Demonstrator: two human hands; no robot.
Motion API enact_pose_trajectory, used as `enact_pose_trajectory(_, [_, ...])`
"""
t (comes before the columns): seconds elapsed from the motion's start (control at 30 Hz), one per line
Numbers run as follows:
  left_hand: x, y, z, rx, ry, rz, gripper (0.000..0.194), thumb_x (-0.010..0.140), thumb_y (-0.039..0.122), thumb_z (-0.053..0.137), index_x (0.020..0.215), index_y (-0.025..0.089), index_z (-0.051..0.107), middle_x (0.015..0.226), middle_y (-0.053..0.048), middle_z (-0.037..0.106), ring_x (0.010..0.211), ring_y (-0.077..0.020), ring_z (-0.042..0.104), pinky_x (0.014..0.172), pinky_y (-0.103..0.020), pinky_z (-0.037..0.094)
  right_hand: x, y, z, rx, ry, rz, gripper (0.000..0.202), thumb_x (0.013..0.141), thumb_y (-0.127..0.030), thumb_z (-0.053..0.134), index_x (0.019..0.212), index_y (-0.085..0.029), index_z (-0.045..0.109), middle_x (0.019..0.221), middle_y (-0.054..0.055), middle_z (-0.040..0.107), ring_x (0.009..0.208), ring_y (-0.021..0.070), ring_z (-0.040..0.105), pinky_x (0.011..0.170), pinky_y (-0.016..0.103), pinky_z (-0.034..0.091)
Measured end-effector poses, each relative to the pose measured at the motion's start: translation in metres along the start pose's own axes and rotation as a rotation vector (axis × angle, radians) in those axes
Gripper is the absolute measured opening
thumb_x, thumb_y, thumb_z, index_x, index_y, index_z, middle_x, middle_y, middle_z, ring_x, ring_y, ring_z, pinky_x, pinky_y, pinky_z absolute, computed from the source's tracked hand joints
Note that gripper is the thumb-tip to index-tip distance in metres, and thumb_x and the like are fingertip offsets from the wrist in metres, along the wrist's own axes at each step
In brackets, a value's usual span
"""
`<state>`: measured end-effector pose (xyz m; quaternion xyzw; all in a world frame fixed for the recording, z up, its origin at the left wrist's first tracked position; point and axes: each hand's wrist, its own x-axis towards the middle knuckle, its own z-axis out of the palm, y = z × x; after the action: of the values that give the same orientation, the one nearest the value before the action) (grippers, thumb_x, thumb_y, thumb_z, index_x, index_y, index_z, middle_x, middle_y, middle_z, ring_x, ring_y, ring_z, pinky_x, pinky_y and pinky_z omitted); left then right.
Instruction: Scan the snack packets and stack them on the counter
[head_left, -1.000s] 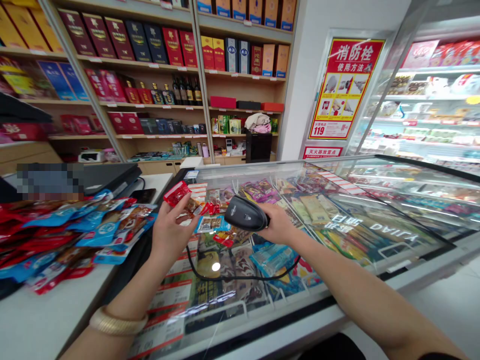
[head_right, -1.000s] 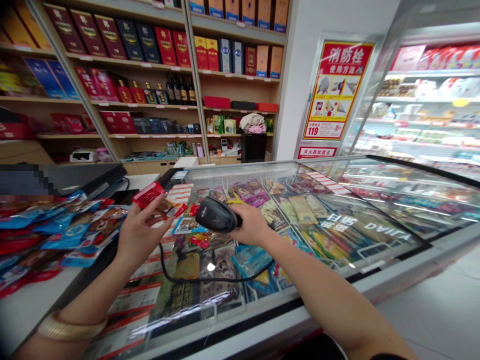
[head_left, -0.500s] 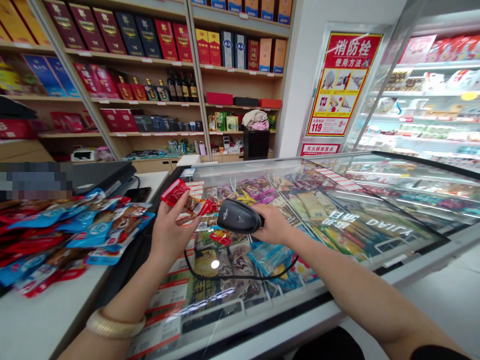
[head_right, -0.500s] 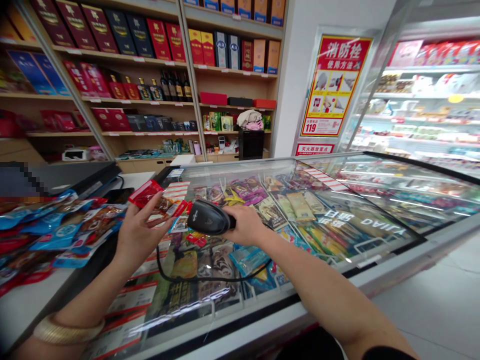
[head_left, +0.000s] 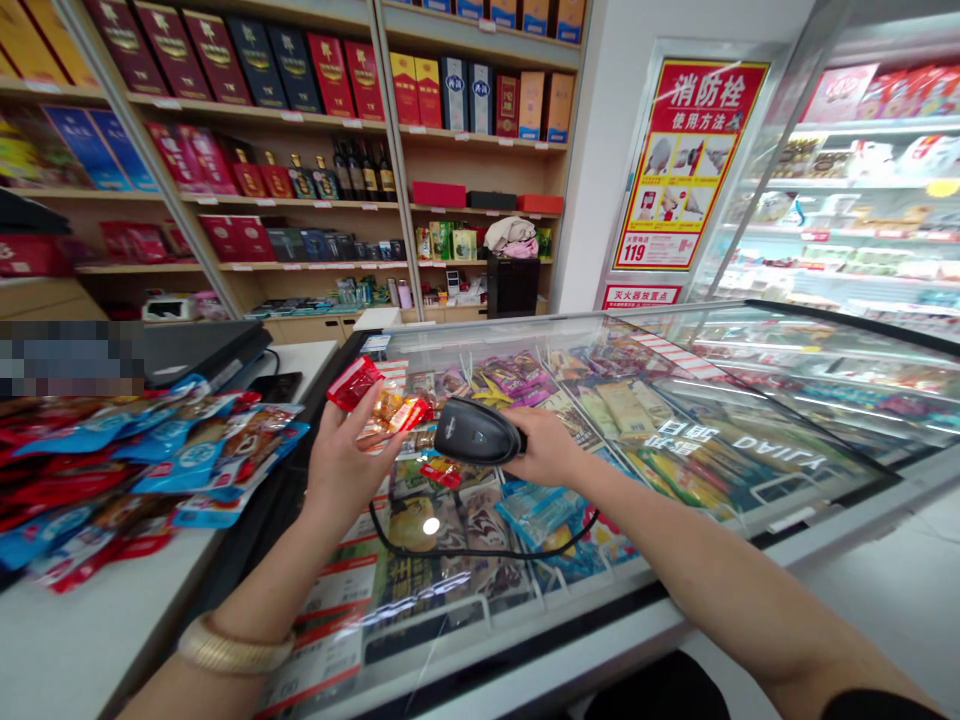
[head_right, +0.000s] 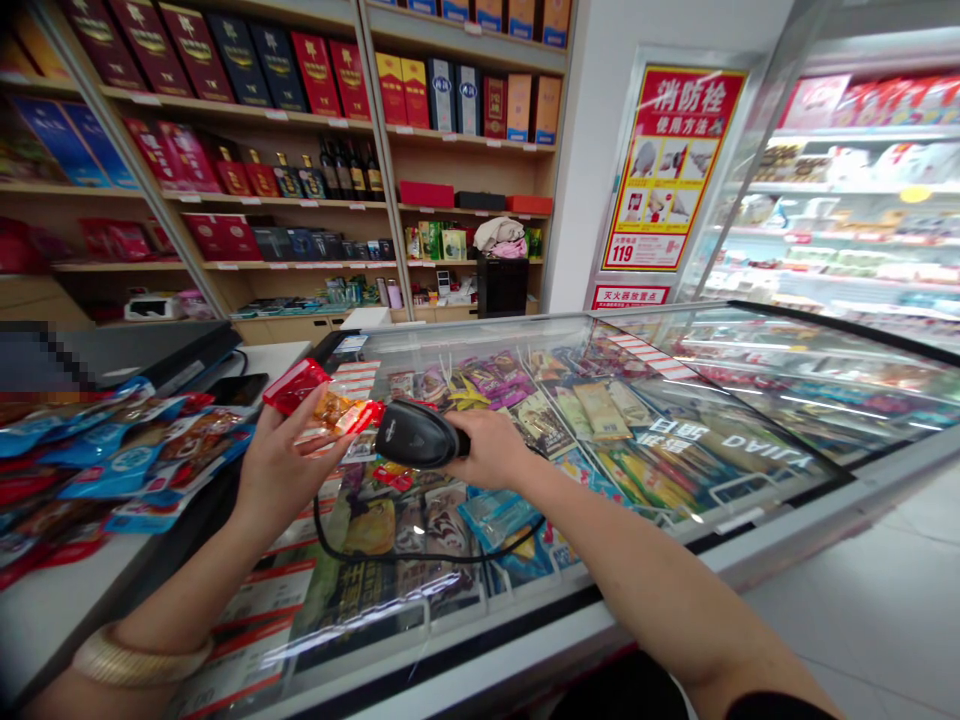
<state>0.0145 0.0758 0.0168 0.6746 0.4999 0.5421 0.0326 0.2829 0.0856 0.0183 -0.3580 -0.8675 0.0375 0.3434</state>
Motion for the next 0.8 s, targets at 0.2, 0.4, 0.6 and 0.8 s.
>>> enact_pose_trajectory(0.2, [-0.001, 0.003, 0.000, -0.045, -0.013, -0.026, 0.060, 0.073, 0.032, 0.073, 0.131, 0.026, 0.059, 0.133, -0.011, 0.048, 0.085, -0.0160, 0.068, 0.077, -0.031, 0.062, -0.001, 0.001, 0.001, 0.022, 0.014, -0.005, 0.025, 0.074, -0.038, 0.072, 0.090, -0.021, 0.065, 0.082, 0.004, 0.071, 0.077, 0.0216, 0.066, 0.068, 0.027, 0.047])
enact_pose_trajectory(0.4, [0.004, 0.012, -0.014, 0.091, 0.017, -0.012, 0.046, 0.081, 0.033, 0.062, 0.126, 0.023, 0.063, 0.116, -0.009, 0.057, 0.082, -0.0154, 0.065, 0.077, -0.030, 0.059, -0.001, 0.003, 0.000, 0.050, 0.052, -0.007, 0.025, 0.074, -0.037, 0.072, 0.091, -0.020, 0.065, 0.086, 0.007, 0.071, 0.080, 0.0232, 0.067, 0.070, 0.029, 0.049])
enact_pose_trajectory(0.6, [0.023, 0.018, -0.068, 0.407, 0.127, 0.095, 0.037, 0.084, 0.031, 0.055, 0.118, 0.024, 0.067, 0.099, -0.005, 0.061, 0.076, -0.0169, 0.062, 0.081, -0.034, 0.054, -0.001, 0.005, -0.002, 0.063, 0.089, -0.009, 0.027, 0.074, -0.034, 0.070, 0.096, -0.019, 0.067, 0.088, 0.008, 0.072, 0.080, 0.0239, 0.067, 0.069, 0.030, 0.048])
enact_pose_trajectory(0.8, [0.060, 0.001, -0.153, 0.603, 0.164, 0.075, 0.036, 0.078, 0.032, 0.048, 0.107, 0.026, 0.068, 0.113, -0.007, 0.062, 0.115, -0.0338, 0.055, 0.096, -0.052, 0.044, 0.000, 0.006, -0.002, 0.053, 0.134, -0.019, 0.027, 0.075, -0.037, 0.071, 0.094, -0.019, 0.068, 0.083, 0.006, 0.072, 0.074, 0.0216, 0.067, 0.067, 0.028, 0.047])
